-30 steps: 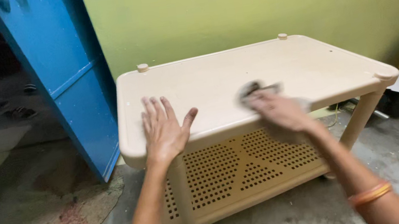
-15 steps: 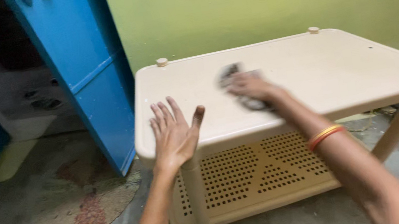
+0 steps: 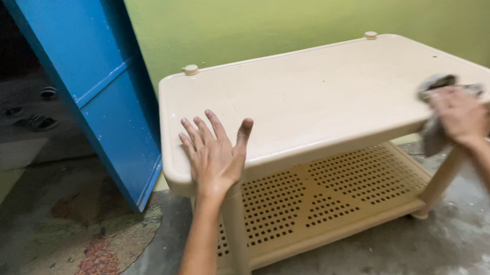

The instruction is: The person assembles a two-tier plastic table by inserting four legs into the lower shelf, then placing the top shelf onto the legs. After assembly, the person wipes the top surface with a cloth.

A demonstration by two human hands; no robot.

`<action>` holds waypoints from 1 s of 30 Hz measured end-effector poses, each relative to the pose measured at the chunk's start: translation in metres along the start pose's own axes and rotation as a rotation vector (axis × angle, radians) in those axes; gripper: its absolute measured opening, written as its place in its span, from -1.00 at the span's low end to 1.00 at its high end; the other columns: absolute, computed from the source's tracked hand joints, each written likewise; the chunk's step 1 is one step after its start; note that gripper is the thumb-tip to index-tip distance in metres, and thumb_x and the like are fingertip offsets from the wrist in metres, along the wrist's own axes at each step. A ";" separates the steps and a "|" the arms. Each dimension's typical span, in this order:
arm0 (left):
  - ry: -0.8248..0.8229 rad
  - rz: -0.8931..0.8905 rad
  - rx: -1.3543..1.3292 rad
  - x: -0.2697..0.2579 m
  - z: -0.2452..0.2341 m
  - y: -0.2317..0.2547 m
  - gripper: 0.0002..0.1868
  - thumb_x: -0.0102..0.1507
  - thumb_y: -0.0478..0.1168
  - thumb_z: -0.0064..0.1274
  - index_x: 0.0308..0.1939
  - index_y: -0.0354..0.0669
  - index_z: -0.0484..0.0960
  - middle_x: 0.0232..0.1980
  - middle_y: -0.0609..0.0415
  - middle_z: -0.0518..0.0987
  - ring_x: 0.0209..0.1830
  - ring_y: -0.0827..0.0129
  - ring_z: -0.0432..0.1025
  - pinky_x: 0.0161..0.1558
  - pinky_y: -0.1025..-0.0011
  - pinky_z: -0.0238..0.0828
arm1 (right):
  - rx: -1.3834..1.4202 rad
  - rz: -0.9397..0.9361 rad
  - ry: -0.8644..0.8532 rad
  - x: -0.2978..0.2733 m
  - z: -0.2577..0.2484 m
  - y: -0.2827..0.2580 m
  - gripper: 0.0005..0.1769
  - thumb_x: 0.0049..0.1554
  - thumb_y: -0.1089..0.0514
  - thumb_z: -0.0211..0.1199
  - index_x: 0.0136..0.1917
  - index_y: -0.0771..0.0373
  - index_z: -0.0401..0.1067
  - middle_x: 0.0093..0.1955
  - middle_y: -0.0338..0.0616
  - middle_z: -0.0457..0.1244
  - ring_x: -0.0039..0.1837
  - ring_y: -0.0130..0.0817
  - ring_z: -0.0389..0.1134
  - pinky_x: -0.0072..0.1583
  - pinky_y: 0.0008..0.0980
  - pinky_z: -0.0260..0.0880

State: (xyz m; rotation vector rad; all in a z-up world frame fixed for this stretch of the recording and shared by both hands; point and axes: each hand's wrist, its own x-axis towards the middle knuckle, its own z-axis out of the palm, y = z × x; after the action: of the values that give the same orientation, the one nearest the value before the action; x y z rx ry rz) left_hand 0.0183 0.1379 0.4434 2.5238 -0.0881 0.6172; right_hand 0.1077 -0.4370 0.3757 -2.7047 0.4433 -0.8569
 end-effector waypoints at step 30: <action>0.104 -0.279 -0.830 -0.018 -0.002 -0.130 -0.45 0.46 0.10 -0.44 0.29 -0.16 0.45 0.34 -0.17 0.49 0.39 0.13 0.32 0.48 0.17 0.12 | 0.283 -0.791 0.142 -0.282 -0.074 -0.489 -0.64 0.29 -0.02 0.00 -0.08 0.21 0.52 -0.03 0.01 0.36 0.10 -0.05 0.33 0.20 -0.02 0.25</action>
State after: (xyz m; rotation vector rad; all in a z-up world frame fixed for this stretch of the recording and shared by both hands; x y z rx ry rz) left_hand 0.0251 0.2494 0.3736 1.6612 0.0412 0.4651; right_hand -0.0550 0.1028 0.4571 -2.5319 -0.7275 -1.1817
